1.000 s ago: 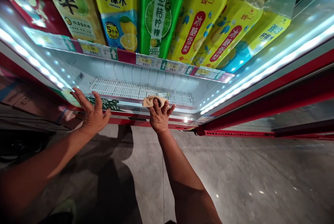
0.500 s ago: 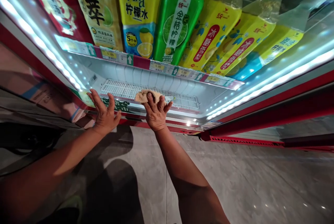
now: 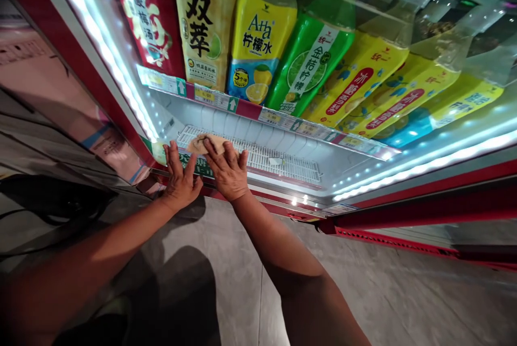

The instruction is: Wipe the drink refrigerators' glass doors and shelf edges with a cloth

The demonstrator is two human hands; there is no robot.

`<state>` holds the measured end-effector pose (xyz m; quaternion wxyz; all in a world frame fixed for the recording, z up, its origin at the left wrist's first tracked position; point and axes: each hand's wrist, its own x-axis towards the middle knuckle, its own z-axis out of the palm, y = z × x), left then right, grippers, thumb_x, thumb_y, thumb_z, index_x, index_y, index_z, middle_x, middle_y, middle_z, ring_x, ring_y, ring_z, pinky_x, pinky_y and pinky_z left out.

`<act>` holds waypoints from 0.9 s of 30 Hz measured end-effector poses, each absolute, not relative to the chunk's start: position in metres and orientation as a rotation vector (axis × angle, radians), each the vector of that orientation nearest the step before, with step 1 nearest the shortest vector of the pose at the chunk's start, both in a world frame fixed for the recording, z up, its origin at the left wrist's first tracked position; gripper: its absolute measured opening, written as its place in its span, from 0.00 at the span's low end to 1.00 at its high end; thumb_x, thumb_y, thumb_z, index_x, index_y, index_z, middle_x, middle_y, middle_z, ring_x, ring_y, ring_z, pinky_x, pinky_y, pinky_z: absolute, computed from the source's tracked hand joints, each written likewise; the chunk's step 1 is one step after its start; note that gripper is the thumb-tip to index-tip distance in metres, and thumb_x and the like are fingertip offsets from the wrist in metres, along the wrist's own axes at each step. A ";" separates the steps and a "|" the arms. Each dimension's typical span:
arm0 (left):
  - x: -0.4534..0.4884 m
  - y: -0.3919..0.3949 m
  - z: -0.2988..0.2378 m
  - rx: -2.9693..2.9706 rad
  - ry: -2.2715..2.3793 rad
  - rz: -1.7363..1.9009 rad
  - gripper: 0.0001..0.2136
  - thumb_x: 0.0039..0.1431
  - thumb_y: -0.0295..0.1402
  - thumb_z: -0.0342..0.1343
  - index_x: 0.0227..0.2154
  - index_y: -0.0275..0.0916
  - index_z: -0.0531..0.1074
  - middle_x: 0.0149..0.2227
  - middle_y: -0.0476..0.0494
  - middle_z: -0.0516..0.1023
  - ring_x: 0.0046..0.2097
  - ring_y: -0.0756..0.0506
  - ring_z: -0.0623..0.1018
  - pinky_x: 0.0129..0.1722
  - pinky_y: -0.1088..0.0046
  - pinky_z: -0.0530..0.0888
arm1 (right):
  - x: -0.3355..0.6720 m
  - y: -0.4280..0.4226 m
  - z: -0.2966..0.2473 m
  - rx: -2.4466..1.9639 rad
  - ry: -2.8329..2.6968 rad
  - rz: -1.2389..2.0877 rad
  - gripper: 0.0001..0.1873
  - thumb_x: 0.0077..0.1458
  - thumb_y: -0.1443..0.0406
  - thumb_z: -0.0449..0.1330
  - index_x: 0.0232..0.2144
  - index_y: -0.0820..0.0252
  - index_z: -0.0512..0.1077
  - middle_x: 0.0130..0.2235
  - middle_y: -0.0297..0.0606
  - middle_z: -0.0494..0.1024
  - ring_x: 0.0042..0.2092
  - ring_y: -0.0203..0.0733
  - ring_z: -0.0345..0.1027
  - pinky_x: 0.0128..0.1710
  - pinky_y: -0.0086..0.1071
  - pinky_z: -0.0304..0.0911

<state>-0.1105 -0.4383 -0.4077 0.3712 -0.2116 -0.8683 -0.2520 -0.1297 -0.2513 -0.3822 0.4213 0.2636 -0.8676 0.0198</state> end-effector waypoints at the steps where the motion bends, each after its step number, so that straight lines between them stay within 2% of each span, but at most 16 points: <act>1: -0.110 -0.439 -0.408 -0.517 -2.224 -0.652 0.45 0.53 0.23 0.56 0.74 0.40 0.44 0.76 0.34 0.20 0.76 0.25 0.30 0.71 0.33 0.44 | -0.130 -0.255 -0.380 0.718 -2.190 0.026 0.27 0.66 0.69 0.56 0.65 0.43 0.69 0.68 0.29 0.70 0.77 0.44 0.33 0.71 0.56 0.04; 4: -0.110 -0.443 -0.408 -0.472 -2.241 -0.652 0.45 0.55 0.27 0.56 0.73 0.32 0.41 0.76 0.26 0.30 0.76 0.27 0.34 0.73 0.39 0.46 | -0.128 -0.258 -0.372 0.852 -2.215 -0.052 0.26 0.68 0.68 0.54 0.65 0.44 0.68 0.68 0.27 0.69 0.77 0.40 0.36 0.71 0.52 0.03; 7: -0.111 -0.450 -0.406 -0.488 -2.225 -0.613 0.43 0.57 0.27 0.55 0.73 0.31 0.43 0.76 0.24 0.38 0.77 0.29 0.38 0.73 0.42 0.49 | -0.130 -0.262 -0.359 0.797 -2.154 -0.073 0.25 0.69 0.68 0.53 0.65 0.45 0.68 0.69 0.26 0.68 0.78 0.42 0.32 0.71 0.54 0.03; 10: -0.114 -0.456 -0.405 -0.485 -2.166 -0.568 0.41 0.56 0.26 0.54 0.72 0.32 0.47 0.74 0.24 0.44 0.76 0.28 0.43 0.72 0.43 0.52 | -0.135 -0.270 -0.351 0.731 -2.054 -0.085 0.24 0.70 0.66 0.54 0.64 0.45 0.69 0.69 0.26 0.67 0.78 0.44 0.26 0.72 0.56 0.04; 14: -0.115 -0.463 -0.403 -0.457 -2.176 -0.559 0.35 0.57 0.27 0.54 0.69 0.32 0.55 0.72 0.23 0.49 0.73 0.28 0.50 0.70 0.45 0.56 | -0.135 -0.272 -0.346 0.855 -2.043 -0.116 0.22 0.70 0.66 0.53 0.63 0.47 0.70 0.69 0.25 0.67 0.78 0.40 0.29 0.73 0.52 0.05; 16: -0.115 -0.467 -0.402 -0.435 -2.176 -0.557 0.33 0.59 0.28 0.54 0.68 0.33 0.57 0.71 0.23 0.50 0.72 0.29 0.53 0.69 0.45 0.57 | -0.135 -0.270 -0.344 0.885 -2.052 -0.116 0.22 0.71 0.67 0.52 0.63 0.46 0.70 0.68 0.23 0.69 0.77 0.38 0.29 0.74 0.51 0.06; 19: -0.117 -0.473 -0.401 -0.396 -2.147 -0.543 0.32 0.61 0.30 0.53 0.69 0.33 0.57 0.72 0.23 0.48 0.72 0.28 0.53 0.69 0.44 0.56 | -0.137 -0.274 -0.343 0.819 -2.051 -0.069 0.22 0.71 0.66 0.53 0.64 0.46 0.69 0.67 0.23 0.69 0.77 0.40 0.26 0.74 0.53 0.06; 21: -0.119 -0.476 -0.401 -0.355 -2.143 -0.553 0.34 0.61 0.31 0.53 0.70 0.33 0.54 0.72 0.22 0.47 0.73 0.27 0.52 0.70 0.43 0.54 | -0.139 -0.279 -0.346 0.810 -2.067 -0.040 0.23 0.71 0.66 0.53 0.65 0.47 0.68 0.68 0.25 0.69 0.77 0.42 0.29 0.73 0.53 0.05; 24: -0.122 -0.478 -0.403 -0.319 -2.165 -0.603 0.38 0.61 0.32 0.53 0.72 0.31 0.48 0.72 0.20 0.44 0.74 0.26 0.49 0.70 0.41 0.52 | -0.141 -0.283 -0.351 0.930 -2.137 -0.055 0.25 0.71 0.67 0.53 0.67 0.47 0.66 0.69 0.27 0.67 0.77 0.38 0.36 0.72 0.48 0.03; 27: -0.124 -0.479 -0.406 -0.341 -2.179 -0.652 0.40 0.60 0.31 0.54 0.73 0.31 0.45 0.73 0.20 0.43 0.75 0.28 0.47 0.71 0.43 0.51 | -0.142 -0.285 -0.349 0.993 -2.148 -0.100 0.26 0.70 0.68 0.53 0.68 0.48 0.65 0.70 0.25 0.65 0.77 0.37 0.35 0.73 0.46 0.05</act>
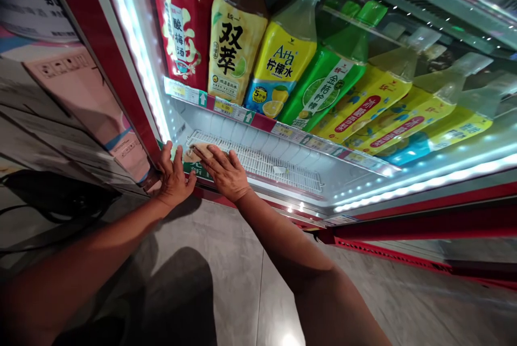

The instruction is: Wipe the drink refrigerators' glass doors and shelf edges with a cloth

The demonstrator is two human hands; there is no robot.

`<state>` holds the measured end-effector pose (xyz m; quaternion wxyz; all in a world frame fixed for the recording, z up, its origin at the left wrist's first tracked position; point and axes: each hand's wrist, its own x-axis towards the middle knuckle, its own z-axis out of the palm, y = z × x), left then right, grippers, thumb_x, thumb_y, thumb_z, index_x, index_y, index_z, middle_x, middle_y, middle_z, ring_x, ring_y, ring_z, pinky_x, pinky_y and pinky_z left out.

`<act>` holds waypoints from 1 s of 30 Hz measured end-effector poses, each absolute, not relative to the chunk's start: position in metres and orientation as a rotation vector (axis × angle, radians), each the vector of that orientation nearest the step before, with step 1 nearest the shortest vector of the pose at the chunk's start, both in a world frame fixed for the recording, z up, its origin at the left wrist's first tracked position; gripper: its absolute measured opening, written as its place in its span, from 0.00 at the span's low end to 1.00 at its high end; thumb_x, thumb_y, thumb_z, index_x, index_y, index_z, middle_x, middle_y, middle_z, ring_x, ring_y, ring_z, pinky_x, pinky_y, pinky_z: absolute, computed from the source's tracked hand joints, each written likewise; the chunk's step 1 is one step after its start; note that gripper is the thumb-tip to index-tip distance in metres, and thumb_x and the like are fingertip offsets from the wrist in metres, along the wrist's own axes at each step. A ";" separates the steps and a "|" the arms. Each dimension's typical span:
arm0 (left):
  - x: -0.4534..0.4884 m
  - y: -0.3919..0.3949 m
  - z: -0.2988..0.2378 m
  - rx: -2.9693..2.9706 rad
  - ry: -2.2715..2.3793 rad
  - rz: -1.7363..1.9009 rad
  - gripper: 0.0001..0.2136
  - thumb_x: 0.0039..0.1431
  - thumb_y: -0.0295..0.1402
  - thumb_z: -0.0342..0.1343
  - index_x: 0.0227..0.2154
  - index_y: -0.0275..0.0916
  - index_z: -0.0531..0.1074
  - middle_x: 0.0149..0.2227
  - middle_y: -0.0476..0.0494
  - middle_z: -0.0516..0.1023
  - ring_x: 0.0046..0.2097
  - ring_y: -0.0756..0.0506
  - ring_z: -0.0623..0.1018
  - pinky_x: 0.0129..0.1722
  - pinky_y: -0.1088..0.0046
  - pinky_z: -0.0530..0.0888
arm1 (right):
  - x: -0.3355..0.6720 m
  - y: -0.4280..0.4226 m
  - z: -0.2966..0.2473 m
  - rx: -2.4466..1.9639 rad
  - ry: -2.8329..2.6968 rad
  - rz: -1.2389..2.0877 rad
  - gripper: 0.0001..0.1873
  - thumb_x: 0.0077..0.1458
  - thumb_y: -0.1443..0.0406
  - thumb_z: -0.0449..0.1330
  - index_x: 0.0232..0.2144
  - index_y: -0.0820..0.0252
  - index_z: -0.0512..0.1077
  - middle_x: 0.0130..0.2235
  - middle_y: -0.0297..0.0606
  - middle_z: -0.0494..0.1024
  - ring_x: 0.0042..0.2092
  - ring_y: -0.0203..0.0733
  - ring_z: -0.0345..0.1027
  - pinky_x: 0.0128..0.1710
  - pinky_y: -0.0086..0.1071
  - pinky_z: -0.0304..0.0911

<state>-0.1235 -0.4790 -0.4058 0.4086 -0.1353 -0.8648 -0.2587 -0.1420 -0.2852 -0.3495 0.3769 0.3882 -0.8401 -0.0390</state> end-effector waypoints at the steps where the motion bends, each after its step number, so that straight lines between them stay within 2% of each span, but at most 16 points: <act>1: -0.124 -0.480 -0.407 -0.348 -2.184 -0.664 0.40 0.59 0.30 0.54 0.72 0.31 0.45 0.73 0.21 0.43 0.75 0.28 0.46 0.72 0.43 0.51 | -0.143 -0.288 -0.348 0.978 -2.142 -0.101 0.26 0.71 0.68 0.52 0.68 0.48 0.64 0.70 0.25 0.64 0.77 0.38 0.34 0.73 0.47 0.05; 5: -0.124 -0.482 -0.412 -0.317 -2.225 -0.687 0.40 0.54 0.26 0.54 0.70 0.32 0.50 0.73 0.22 0.43 0.76 0.29 0.46 0.72 0.43 0.52 | -0.148 -0.306 -0.342 0.933 -2.165 -0.070 0.27 0.72 0.65 0.51 0.70 0.49 0.60 0.72 0.27 0.61 0.77 0.41 0.30 0.70 0.51 0.01; 8: -0.123 -0.485 -0.411 -0.305 -2.255 -0.709 0.36 0.53 0.27 0.55 0.66 0.32 0.57 0.73 0.22 0.44 0.75 0.28 0.48 0.72 0.43 0.53 | -0.149 -0.315 -0.342 1.001 -2.196 -0.109 0.26 0.72 0.64 0.49 0.69 0.49 0.62 0.72 0.25 0.60 0.77 0.40 0.32 0.70 0.49 0.01; 12: -0.123 -0.491 -0.409 -0.292 -2.240 -0.772 0.34 0.53 0.27 0.56 0.65 0.32 0.58 0.72 0.23 0.47 0.74 0.29 0.52 0.71 0.45 0.57 | -0.146 -0.322 -0.340 1.047 -2.316 -0.103 0.28 0.71 0.65 0.50 0.70 0.46 0.60 0.72 0.25 0.60 0.77 0.41 0.38 0.73 0.53 0.09; 15: -0.125 -0.496 -0.412 -0.155 -2.277 -0.809 0.39 0.50 0.28 0.58 0.67 0.33 0.55 0.69 0.21 0.52 0.71 0.27 0.57 0.69 0.41 0.59 | -0.147 -0.336 -0.337 0.995 -2.399 -0.075 0.32 0.70 0.66 0.51 0.73 0.44 0.54 0.74 0.26 0.57 0.77 0.44 0.36 0.75 0.56 0.16; 17: -0.127 -0.498 -0.415 -0.102 -2.282 -0.828 0.40 0.50 0.28 0.59 0.68 0.31 0.55 0.67 0.20 0.55 0.69 0.26 0.59 0.68 0.40 0.60 | -0.150 -0.345 -0.337 1.007 -2.384 -0.101 0.32 0.70 0.67 0.50 0.73 0.45 0.54 0.74 0.25 0.56 0.78 0.42 0.34 0.75 0.52 0.14; 20: -0.127 -0.497 -0.416 -0.108 -2.248 -0.870 0.38 0.51 0.29 0.59 0.66 0.29 0.55 0.65 0.19 0.55 0.70 0.27 0.59 0.69 0.43 0.60 | -0.154 -0.350 -0.335 1.078 -2.285 -0.157 0.30 0.70 0.68 0.47 0.71 0.49 0.59 0.74 0.24 0.56 0.77 0.37 0.33 0.72 0.46 0.04; 23: -0.127 -0.494 -0.412 -0.117 -2.166 -0.938 0.40 0.54 0.30 0.59 0.68 0.32 0.50 0.67 0.22 0.52 0.70 0.31 0.58 0.67 0.49 0.65 | -0.157 -0.356 -0.327 1.086 -2.234 -0.138 0.28 0.71 0.67 0.47 0.70 0.51 0.61 0.74 0.24 0.56 0.78 0.38 0.32 0.70 0.48 0.01; 26: -0.126 -0.492 -0.408 -0.133 -2.082 -0.991 0.43 0.53 0.27 0.58 0.70 0.34 0.44 0.68 0.23 0.50 0.69 0.35 0.59 0.64 0.54 0.70 | -0.159 -0.368 -0.319 1.033 -2.288 -0.070 0.30 0.70 0.66 0.48 0.72 0.51 0.57 0.75 0.26 0.54 0.78 0.41 0.30 0.73 0.52 0.07; 30: -0.123 -0.495 -0.407 -0.186 -2.049 -1.046 0.40 0.52 0.25 0.56 0.68 0.35 0.48 0.67 0.24 0.52 0.69 0.36 0.60 0.64 0.54 0.71 | -0.160 -0.375 -0.315 1.122 -2.314 -0.124 0.32 0.70 0.68 0.46 0.73 0.49 0.55 0.75 0.24 0.54 0.77 0.36 0.32 0.76 0.46 0.18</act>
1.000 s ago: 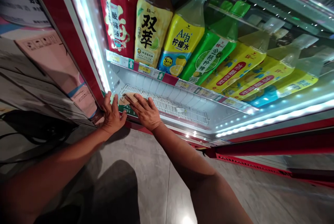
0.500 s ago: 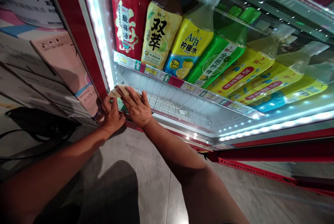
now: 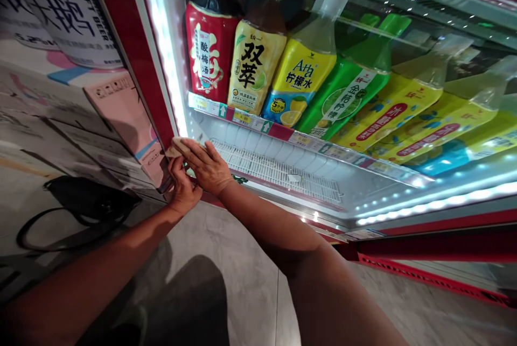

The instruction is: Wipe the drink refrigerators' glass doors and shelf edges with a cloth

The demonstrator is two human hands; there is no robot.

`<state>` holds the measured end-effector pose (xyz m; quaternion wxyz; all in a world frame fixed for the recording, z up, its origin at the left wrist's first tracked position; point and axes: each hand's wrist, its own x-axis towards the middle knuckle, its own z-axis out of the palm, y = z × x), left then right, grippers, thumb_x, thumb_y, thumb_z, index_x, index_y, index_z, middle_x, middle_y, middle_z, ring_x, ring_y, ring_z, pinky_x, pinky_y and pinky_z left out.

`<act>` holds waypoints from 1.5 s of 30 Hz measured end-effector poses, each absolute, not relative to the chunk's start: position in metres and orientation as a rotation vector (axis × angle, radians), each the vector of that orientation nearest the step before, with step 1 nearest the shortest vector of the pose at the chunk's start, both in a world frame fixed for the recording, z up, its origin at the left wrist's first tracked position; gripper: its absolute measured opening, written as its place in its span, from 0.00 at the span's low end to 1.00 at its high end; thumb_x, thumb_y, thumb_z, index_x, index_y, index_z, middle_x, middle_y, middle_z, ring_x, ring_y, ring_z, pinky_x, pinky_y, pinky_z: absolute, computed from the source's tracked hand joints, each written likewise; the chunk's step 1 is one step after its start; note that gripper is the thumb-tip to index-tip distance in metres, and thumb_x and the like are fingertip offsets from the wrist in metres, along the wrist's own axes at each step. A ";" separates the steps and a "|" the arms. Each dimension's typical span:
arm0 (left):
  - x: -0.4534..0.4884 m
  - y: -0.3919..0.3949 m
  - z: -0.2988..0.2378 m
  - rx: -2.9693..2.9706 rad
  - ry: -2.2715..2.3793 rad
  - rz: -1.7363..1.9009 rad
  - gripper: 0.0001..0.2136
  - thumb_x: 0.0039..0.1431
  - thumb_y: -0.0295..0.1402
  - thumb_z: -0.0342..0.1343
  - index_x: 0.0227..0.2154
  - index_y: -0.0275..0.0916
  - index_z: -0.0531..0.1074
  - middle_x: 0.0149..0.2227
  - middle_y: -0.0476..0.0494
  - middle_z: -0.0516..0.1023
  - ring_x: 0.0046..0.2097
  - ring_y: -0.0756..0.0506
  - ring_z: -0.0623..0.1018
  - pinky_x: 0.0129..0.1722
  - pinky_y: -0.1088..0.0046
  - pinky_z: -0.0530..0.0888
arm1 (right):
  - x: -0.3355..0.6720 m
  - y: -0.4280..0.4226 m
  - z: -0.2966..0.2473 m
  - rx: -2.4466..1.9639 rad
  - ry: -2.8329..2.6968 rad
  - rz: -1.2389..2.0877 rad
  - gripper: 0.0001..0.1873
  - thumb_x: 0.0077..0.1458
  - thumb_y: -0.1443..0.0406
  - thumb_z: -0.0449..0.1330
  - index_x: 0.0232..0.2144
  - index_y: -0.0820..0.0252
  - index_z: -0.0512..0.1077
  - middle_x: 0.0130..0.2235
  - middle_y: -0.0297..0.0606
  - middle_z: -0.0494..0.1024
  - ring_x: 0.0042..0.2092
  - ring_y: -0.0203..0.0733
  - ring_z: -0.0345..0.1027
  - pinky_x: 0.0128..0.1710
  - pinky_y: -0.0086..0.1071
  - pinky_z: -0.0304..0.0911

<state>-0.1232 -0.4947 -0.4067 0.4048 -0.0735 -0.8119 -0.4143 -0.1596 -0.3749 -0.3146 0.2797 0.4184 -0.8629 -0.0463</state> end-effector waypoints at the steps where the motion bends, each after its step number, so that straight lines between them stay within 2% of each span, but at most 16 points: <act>1: -0.122 -0.495 -0.407 -0.195 -2.047 -1.063 0.39 0.52 0.25 0.56 0.67 0.35 0.48 0.67 0.25 0.52 0.69 0.36 0.60 0.64 0.54 0.72 | -0.160 -0.374 -0.314 1.160 -2.311 -0.145 0.32 0.69 0.68 0.46 0.73 0.49 0.55 0.75 0.24 0.54 0.77 0.36 0.33 0.77 0.46 0.19; 6: -0.121 -0.498 -0.405 -0.212 -2.020 -1.086 0.40 0.50 0.23 0.54 0.67 0.37 0.48 0.66 0.27 0.53 0.69 0.37 0.61 0.64 0.55 0.73 | -0.161 -0.377 -0.304 1.133 -2.328 -0.102 0.31 0.69 0.67 0.47 0.72 0.51 0.56 0.75 0.28 0.54 0.78 0.42 0.33 0.75 0.57 0.17; 11: -0.119 -0.497 -0.400 -0.146 -2.062 -1.034 0.40 0.46 0.21 0.56 0.65 0.38 0.50 0.65 0.27 0.54 0.68 0.37 0.62 0.63 0.56 0.73 | -0.161 -0.385 -0.287 1.189 -2.355 -0.167 0.31 0.71 0.68 0.44 0.73 0.50 0.54 0.75 0.25 0.52 0.77 0.36 0.38 0.74 0.45 0.09; 14: -0.117 -0.499 -0.392 -0.161 -2.088 -1.043 0.38 0.50 0.22 0.55 0.65 0.38 0.52 0.66 0.27 0.53 0.67 0.38 0.64 0.62 0.57 0.75 | -0.161 -0.380 -0.274 1.196 -2.321 -0.170 0.31 0.72 0.68 0.42 0.73 0.50 0.52 0.75 0.23 0.50 0.77 0.34 0.35 0.73 0.47 0.06; 17: -0.118 -0.503 -0.383 -0.200 -2.134 -0.971 0.39 0.52 0.24 0.56 0.68 0.35 0.51 0.69 0.25 0.50 0.72 0.34 0.58 0.68 0.51 0.67 | -0.161 -0.374 -0.273 1.115 -2.288 -0.114 0.30 0.72 0.69 0.41 0.73 0.52 0.54 0.75 0.24 0.50 0.77 0.36 0.35 0.73 0.51 0.06; 21: -0.121 -0.506 -0.379 -0.220 -2.204 -0.901 0.40 0.54 0.26 0.56 0.71 0.33 0.51 0.73 0.23 0.44 0.75 0.30 0.49 0.72 0.47 0.58 | -0.161 -0.358 -0.288 1.177 -2.243 -0.151 0.29 0.71 0.67 0.46 0.71 0.57 0.57 0.75 0.29 0.52 0.77 0.38 0.35 0.74 0.49 0.08; 26: -0.121 -0.503 -0.378 -0.303 -2.201 -0.848 0.37 0.59 0.29 0.53 0.71 0.35 0.49 0.75 0.26 0.39 0.76 0.32 0.47 0.73 0.47 0.56 | -0.159 -0.328 -0.296 1.140 -2.221 -0.128 0.28 0.72 0.67 0.48 0.71 0.49 0.57 0.73 0.27 0.58 0.77 0.39 0.35 0.74 0.57 0.12; 30: -0.124 -0.496 -0.373 -0.264 -2.226 -0.780 0.40 0.55 0.27 0.56 0.71 0.35 0.51 0.76 0.28 0.36 0.77 0.28 0.42 0.73 0.40 0.51 | -0.154 -0.323 -0.300 1.047 -2.286 -0.102 0.29 0.71 0.67 0.49 0.71 0.45 0.57 0.73 0.25 0.59 0.77 0.41 0.37 0.75 0.58 0.16; 32: -0.125 -0.492 -0.371 -0.257 -2.237 -0.764 0.39 0.55 0.27 0.56 0.71 0.35 0.52 0.76 0.28 0.34 0.77 0.29 0.40 0.73 0.41 0.50 | -0.150 -0.318 -0.301 1.073 -2.278 -0.130 0.29 0.71 0.67 0.50 0.71 0.46 0.58 0.73 0.25 0.60 0.77 0.39 0.38 0.75 0.54 0.14; 34: -0.126 -0.490 -0.370 -0.291 -2.235 -0.761 0.40 0.58 0.29 0.56 0.72 0.34 0.48 0.76 0.28 0.33 0.77 0.30 0.38 0.74 0.43 0.50 | -0.148 -0.309 -0.301 1.078 -2.231 -0.146 0.29 0.71 0.67 0.49 0.71 0.46 0.58 0.72 0.24 0.61 0.77 0.37 0.38 0.74 0.50 0.08; 37: -0.126 -0.488 -0.369 -0.348 -2.224 -0.735 0.44 0.59 0.31 0.57 0.74 0.36 0.41 0.76 0.28 0.28 0.77 0.31 0.37 0.73 0.42 0.49 | -0.147 -0.295 -0.298 0.955 -2.229 -0.095 0.31 0.71 0.69 0.48 0.71 0.44 0.57 0.71 0.24 0.62 0.77 0.39 0.39 0.71 0.53 0.04; 39: -0.126 -0.487 -0.368 -0.375 -2.215 -0.696 0.43 0.59 0.30 0.57 0.74 0.40 0.43 0.76 0.32 0.24 0.77 0.29 0.35 0.73 0.40 0.48 | -0.146 -0.289 -0.300 0.887 -2.260 -0.049 0.31 0.70 0.69 0.50 0.71 0.41 0.58 0.71 0.25 0.63 0.76 0.41 0.42 0.72 0.56 0.05; 42: -0.126 -0.485 -0.365 -0.405 -2.213 -0.664 0.39 0.58 0.32 0.60 0.72 0.45 0.53 0.77 0.39 0.23 0.77 0.27 0.34 0.73 0.38 0.48 | -0.142 -0.275 -0.306 0.916 -2.226 -0.050 0.27 0.71 0.68 0.51 0.67 0.43 0.64 0.68 0.26 0.68 0.75 0.40 0.48 0.72 0.53 0.04; 45: -0.127 -0.484 -0.364 -0.447 -2.222 -0.676 0.37 0.59 0.35 0.61 0.70 0.46 0.58 0.77 0.42 0.23 0.76 0.25 0.32 0.72 0.35 0.47 | -0.135 -0.257 -0.309 0.941 -2.124 -0.095 0.24 0.70 0.68 0.52 0.65 0.46 0.68 0.66 0.26 0.72 0.75 0.36 0.46 0.72 0.48 0.04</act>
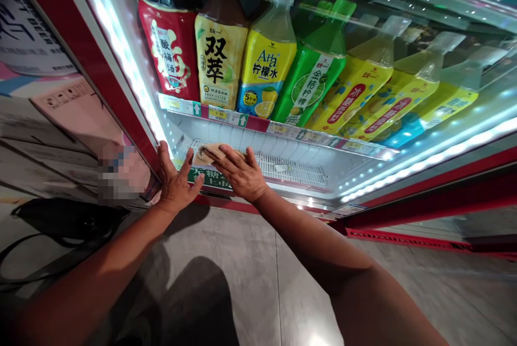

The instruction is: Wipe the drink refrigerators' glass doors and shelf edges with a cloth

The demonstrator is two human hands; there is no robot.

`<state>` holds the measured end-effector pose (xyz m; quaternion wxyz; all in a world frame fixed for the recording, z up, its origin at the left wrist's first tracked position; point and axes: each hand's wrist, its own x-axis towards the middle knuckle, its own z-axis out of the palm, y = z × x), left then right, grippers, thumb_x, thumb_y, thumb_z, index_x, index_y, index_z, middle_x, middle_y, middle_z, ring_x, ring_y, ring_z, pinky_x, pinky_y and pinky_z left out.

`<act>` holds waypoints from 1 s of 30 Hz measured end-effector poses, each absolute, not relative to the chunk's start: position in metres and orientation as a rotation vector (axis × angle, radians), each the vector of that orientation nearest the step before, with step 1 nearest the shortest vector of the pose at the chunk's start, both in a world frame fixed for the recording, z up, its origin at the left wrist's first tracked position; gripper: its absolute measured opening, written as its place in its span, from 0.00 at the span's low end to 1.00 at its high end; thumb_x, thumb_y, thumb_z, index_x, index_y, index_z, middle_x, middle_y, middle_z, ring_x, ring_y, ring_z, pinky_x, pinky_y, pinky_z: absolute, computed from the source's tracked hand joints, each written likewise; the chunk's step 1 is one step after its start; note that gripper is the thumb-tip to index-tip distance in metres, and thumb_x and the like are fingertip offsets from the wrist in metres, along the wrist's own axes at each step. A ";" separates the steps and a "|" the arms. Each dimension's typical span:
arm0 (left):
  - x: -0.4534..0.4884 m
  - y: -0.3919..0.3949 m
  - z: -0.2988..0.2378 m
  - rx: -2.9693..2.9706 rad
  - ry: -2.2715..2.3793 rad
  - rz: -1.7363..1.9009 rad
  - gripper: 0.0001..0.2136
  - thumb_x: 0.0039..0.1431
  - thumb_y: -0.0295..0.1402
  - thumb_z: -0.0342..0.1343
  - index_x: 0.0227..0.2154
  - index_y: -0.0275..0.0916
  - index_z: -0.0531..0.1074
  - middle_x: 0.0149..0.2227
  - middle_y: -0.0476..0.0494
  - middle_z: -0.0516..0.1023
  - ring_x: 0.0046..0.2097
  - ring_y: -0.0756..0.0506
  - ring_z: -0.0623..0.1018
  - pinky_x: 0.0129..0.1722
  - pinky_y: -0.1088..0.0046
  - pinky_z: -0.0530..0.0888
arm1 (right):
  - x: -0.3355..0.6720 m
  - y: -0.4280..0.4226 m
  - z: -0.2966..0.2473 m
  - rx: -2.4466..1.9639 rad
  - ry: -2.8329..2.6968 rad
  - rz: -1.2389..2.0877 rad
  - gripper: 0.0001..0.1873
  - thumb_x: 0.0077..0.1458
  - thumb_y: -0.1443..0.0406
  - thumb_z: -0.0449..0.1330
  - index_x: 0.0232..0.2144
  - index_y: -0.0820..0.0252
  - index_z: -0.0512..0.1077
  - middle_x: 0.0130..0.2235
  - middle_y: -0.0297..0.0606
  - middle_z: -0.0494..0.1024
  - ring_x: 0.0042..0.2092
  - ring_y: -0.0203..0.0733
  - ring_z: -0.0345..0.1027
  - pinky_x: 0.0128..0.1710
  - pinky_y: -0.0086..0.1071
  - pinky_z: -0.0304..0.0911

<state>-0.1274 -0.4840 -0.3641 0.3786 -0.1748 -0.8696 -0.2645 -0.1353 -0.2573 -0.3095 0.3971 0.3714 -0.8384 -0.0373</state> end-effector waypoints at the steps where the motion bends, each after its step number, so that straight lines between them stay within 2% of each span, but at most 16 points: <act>1: -0.128 -0.484 -0.364 -0.467 -2.217 -0.679 0.37 0.59 0.35 0.61 0.70 0.46 0.58 0.76 0.43 0.20 0.76 0.25 0.31 0.72 0.35 0.46 | -0.134 -0.252 -0.309 0.907 -2.098 -0.102 0.24 0.70 0.69 0.52 0.65 0.46 0.68 0.66 0.26 0.72 0.76 0.36 0.43 0.73 0.48 0.04; 4: -0.130 -0.485 -0.366 -0.513 -2.208 -0.668 0.38 0.58 0.34 0.62 0.71 0.45 0.56 0.75 0.46 0.14 0.76 0.24 0.29 0.73 0.35 0.43 | -0.131 -0.243 -0.310 0.706 -2.087 -0.090 0.26 0.70 0.68 0.52 0.66 0.43 0.66 0.67 0.26 0.71 0.77 0.41 0.36 0.72 0.53 0.04; 6: -0.130 -0.485 -0.366 -0.514 -2.231 -0.645 0.41 0.58 0.34 0.62 0.73 0.45 0.53 0.74 0.46 0.12 0.75 0.25 0.28 0.73 0.36 0.43 | -0.130 -0.239 -0.317 0.636 -2.130 -0.067 0.27 0.69 0.68 0.53 0.66 0.39 0.66 0.67 0.26 0.71 0.77 0.43 0.37 0.71 0.55 0.02; 11: -0.130 -0.485 -0.362 -0.539 -2.220 -0.610 0.45 0.58 0.34 0.61 0.75 0.48 0.45 0.74 0.45 0.11 0.75 0.26 0.27 0.73 0.37 0.43 | -0.123 -0.215 -0.334 0.725 -2.192 -0.069 0.26 0.69 0.67 0.53 0.64 0.37 0.68 0.63 0.24 0.77 0.76 0.40 0.44 0.72 0.52 0.04; 15: -0.130 -0.484 -0.361 -0.569 -2.188 -0.619 0.47 0.58 0.34 0.62 0.75 0.51 0.41 0.74 0.48 0.11 0.75 0.27 0.27 0.73 0.39 0.41 | -0.123 -0.212 -0.336 0.583 -2.202 -0.045 0.28 0.68 0.68 0.55 0.66 0.36 0.66 0.65 0.26 0.74 0.77 0.44 0.40 0.70 0.56 0.02; 18: -0.130 -0.482 -0.361 -0.554 -2.193 -0.618 0.47 0.58 0.34 0.62 0.75 0.49 0.41 0.74 0.48 0.11 0.75 0.26 0.26 0.73 0.39 0.41 | -0.123 -0.212 -0.343 0.596 -2.170 -0.068 0.27 0.68 0.67 0.55 0.65 0.36 0.67 0.64 0.26 0.75 0.77 0.43 0.36 0.71 0.56 0.03; 22: -0.128 -0.478 -0.363 -0.515 -2.199 -0.602 0.46 0.58 0.35 0.62 0.75 0.47 0.43 0.75 0.43 0.14 0.75 0.26 0.26 0.73 0.40 0.41 | -0.118 -0.191 -0.353 0.661 -2.209 -0.130 0.25 0.68 0.68 0.53 0.61 0.35 0.71 0.63 0.23 0.77 0.77 0.39 0.35 0.71 0.54 0.03; 27: -0.130 -0.474 -0.367 -0.525 -2.173 -0.610 0.47 0.57 0.35 0.62 0.75 0.45 0.42 0.75 0.40 0.15 0.75 0.25 0.28 0.73 0.40 0.39 | -0.123 -0.179 -0.359 0.396 -2.247 -0.030 0.18 0.65 0.65 0.58 0.52 0.40 0.78 0.66 0.29 0.74 0.78 0.49 0.25 0.68 0.65 0.03; 30: -0.131 -0.472 -0.369 -0.499 -2.187 -0.634 0.47 0.55 0.36 0.63 0.74 0.43 0.45 0.75 0.38 0.15 0.75 0.23 0.29 0.73 0.40 0.39 | -0.122 -0.174 -0.363 0.421 -2.227 -0.109 0.15 0.66 0.64 0.58 0.48 0.41 0.80 0.62 0.29 0.77 0.78 0.48 0.27 0.69 0.62 0.03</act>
